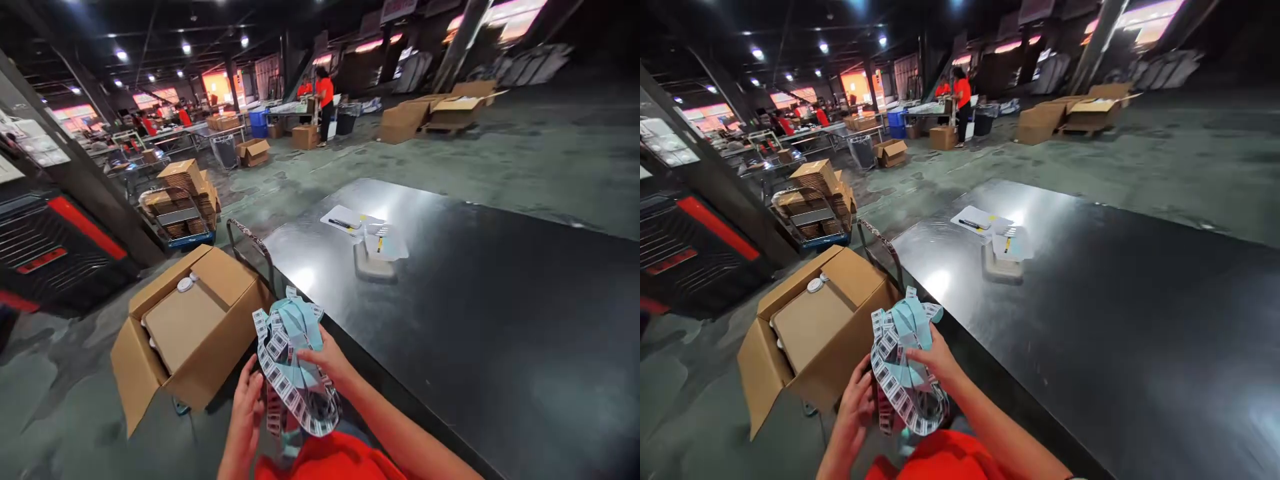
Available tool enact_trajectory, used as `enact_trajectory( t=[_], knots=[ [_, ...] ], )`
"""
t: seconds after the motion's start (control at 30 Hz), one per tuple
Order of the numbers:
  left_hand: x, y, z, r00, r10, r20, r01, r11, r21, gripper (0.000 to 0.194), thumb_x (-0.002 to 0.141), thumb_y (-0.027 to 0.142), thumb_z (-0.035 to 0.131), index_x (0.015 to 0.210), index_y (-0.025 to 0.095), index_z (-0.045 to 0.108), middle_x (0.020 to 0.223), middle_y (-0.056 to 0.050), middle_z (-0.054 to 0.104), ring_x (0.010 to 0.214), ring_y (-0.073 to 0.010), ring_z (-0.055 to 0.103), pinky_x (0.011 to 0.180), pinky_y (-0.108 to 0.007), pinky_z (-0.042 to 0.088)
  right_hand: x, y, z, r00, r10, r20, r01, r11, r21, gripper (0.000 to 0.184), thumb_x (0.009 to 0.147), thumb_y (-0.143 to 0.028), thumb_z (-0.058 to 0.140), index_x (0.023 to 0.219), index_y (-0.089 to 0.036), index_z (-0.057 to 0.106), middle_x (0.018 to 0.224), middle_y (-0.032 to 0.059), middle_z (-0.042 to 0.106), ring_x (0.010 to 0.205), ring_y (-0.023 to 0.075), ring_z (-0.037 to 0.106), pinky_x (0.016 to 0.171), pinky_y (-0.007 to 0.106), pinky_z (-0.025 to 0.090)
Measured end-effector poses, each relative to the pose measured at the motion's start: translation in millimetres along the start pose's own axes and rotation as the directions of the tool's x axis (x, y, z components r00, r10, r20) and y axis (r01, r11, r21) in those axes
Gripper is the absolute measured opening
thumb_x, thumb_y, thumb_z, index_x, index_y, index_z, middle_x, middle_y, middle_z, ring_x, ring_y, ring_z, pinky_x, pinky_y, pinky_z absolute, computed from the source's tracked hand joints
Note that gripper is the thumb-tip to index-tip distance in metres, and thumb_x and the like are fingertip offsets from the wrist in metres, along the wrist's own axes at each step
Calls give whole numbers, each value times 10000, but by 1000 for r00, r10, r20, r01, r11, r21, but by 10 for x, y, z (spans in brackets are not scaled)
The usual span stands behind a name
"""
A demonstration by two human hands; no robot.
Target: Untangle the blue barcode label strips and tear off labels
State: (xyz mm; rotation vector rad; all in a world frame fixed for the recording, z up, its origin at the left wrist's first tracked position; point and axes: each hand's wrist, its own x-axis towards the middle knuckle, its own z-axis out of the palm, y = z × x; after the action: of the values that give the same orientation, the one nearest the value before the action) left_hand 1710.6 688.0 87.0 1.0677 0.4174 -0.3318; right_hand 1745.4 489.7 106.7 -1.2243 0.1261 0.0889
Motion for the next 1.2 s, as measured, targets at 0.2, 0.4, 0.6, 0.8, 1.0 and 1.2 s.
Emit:
enact_trajectory(
  t=[0.2, 0.4, 0.6, 0.8, 1.0, 1.2],
  knots=[
    [233, -538, 479, 904, -22, 426, -76, 974, 213, 678, 535, 525, 870, 1090, 179, 692, 1183, -150, 696, 1103, -312, 649, 948, -381, 510, -708, -312, -801, 938, -239, -252, 175, 953, -249, 750, 557, -466, 842, 1178, -165, 549, 1098, 111, 685, 1038, 293, 636, 972, 445, 503],
    [-97, -1172, 1097, 701, -224, 677, -263, 802, 537, 575, 660, 386, 786, 1172, 159, 658, 1078, -135, 718, 894, -228, 669, 790, -309, 508, -2011, -270, -1786, 763, -257, -593, 132, 960, -246, 807, 563, -503, 832, 1220, -162, 511, 1111, 123, 691, 986, 291, 655, 916, 440, 527],
    [-556, -1665, 1288, 755, -212, 620, -472, 481, 739, 281, 732, 311, 593, 941, 181, 729, 911, -94, 751, 833, -249, 671, 759, -331, 497, -3148, 89, -2266, 664, -130, -736, 15, 987, -162, 762, 537, -534, 835, 1137, -162, 548, 1031, 130, 707, 873, 294, 676, 796, 439, 557],
    [-883, -1884, 1274, 842, -116, 526, -423, 462, 779, 382, 669, 423, 618, 933, 166, 717, 946, -127, 747, 891, -294, 678, 833, -396, 517, -3755, 343, -2497, 622, -2, -783, 99, 992, 76, 803, 493, -484, 885, 1152, -178, 545, 937, 88, 718, 826, 270, 679, 762, 411, 557],
    [-1095, -1975, 1379, 895, -33, 446, -367, 514, 775, 557, 577, 525, 702, 991, 154, 683, 887, -120, 727, 841, -283, 679, 819, -413, 526, -3889, 314, -2578, 648, 35, -761, 285, 915, 286, 771, 489, -452, 903, 1131, -190, 566, 923, 71, 716, 784, 237, 681, 730, 375, 568],
    [-1434, -2017, 1715, 791, -341, 508, -186, 657, 730, 758, 630, 833, 582, 935, 158, 744, 991, -148, 733, 1006, -307, 653, 946, -425, 485, -3836, 37, -2464, 744, -55, -665, 310, 911, 272, 726, 456, -406, 897, 1081, -199, 591, 919, 66, 714, 778, 236, 677, 699, 348, 563]
  ],
)
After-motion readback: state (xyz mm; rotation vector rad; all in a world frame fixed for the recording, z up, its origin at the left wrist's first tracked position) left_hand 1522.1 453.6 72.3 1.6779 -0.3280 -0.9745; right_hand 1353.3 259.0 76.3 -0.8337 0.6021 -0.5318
